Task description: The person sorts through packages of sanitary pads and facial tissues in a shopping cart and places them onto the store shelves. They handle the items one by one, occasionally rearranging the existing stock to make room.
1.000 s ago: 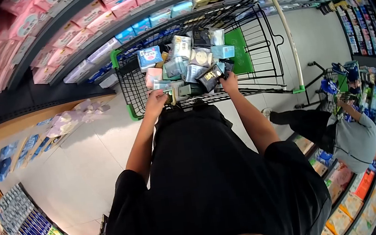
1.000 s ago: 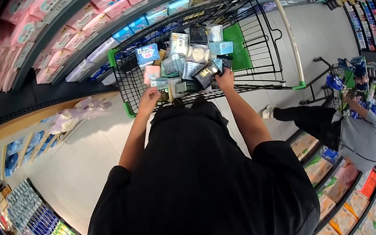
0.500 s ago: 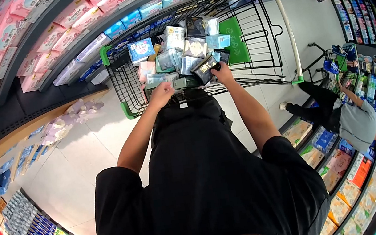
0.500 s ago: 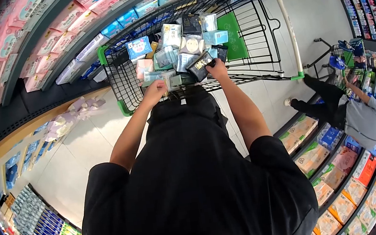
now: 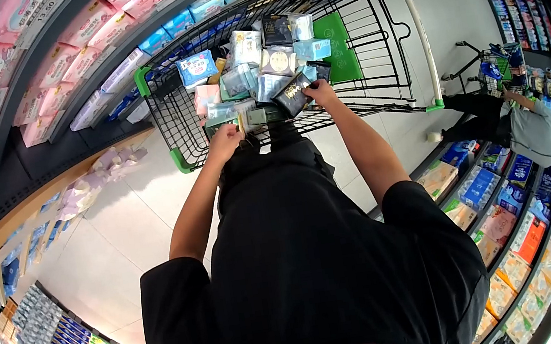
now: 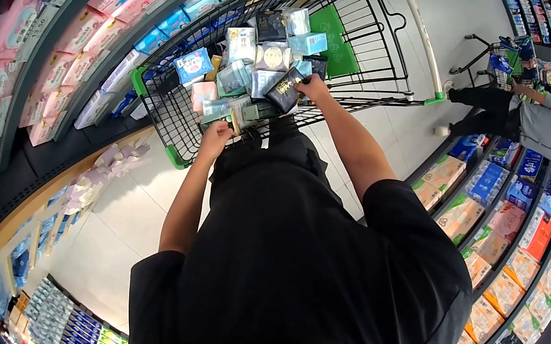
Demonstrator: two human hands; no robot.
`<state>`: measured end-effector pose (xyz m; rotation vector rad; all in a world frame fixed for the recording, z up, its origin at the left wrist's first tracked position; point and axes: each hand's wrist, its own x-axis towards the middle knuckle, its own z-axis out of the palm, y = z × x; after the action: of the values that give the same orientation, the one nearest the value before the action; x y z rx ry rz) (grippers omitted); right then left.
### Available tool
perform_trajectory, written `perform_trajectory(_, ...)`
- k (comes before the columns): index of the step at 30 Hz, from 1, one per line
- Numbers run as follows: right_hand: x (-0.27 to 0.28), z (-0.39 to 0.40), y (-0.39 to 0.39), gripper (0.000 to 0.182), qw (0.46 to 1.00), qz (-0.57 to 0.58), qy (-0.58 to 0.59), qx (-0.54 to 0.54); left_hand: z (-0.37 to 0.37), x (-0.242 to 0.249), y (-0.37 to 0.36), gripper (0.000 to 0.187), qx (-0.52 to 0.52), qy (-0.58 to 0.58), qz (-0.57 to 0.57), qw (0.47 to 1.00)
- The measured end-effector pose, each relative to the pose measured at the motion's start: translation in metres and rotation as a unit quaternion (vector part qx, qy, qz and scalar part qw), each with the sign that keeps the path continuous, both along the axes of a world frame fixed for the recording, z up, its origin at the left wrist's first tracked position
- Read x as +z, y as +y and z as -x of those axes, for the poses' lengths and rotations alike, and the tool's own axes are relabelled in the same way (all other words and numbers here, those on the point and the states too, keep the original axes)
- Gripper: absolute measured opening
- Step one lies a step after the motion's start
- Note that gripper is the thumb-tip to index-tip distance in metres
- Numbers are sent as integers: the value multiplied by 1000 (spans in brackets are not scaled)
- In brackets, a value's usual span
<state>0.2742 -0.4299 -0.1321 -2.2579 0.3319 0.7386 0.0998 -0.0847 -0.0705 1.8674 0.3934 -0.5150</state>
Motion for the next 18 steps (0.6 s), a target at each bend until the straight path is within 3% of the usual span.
perform_trajectory(4,22,-4,6,91,1000,-5,26,3,6,-1,16,41,-8,12,-48,999)
perform_trajectory(7,58,-14,12,91,985,-72,146,56,3,0,11,47,-6,-4,-57,998)
perform_trajectory(9,82,-10,27,80,992,-61,93,60,-7,8,0,50,-14,-15,-55,998)
perform_trajectory(11,84,-6,37,73,967,-231,101,45,-23,23,-14,59,3,-42,-45,998)
perform_trajectory(14,98,-6,56,75,934,-315,167,38,-45,43,-37,65,32,-84,-41,995)
perform_trajectory(15,119,-6,64,77,921,-336,193,35,-54,62,-43,64,47,-60,18,997)
perform_trajectory(18,134,-18,75,80,910,-333,222,109,-60,45,-49,60,76,-52,146,985)
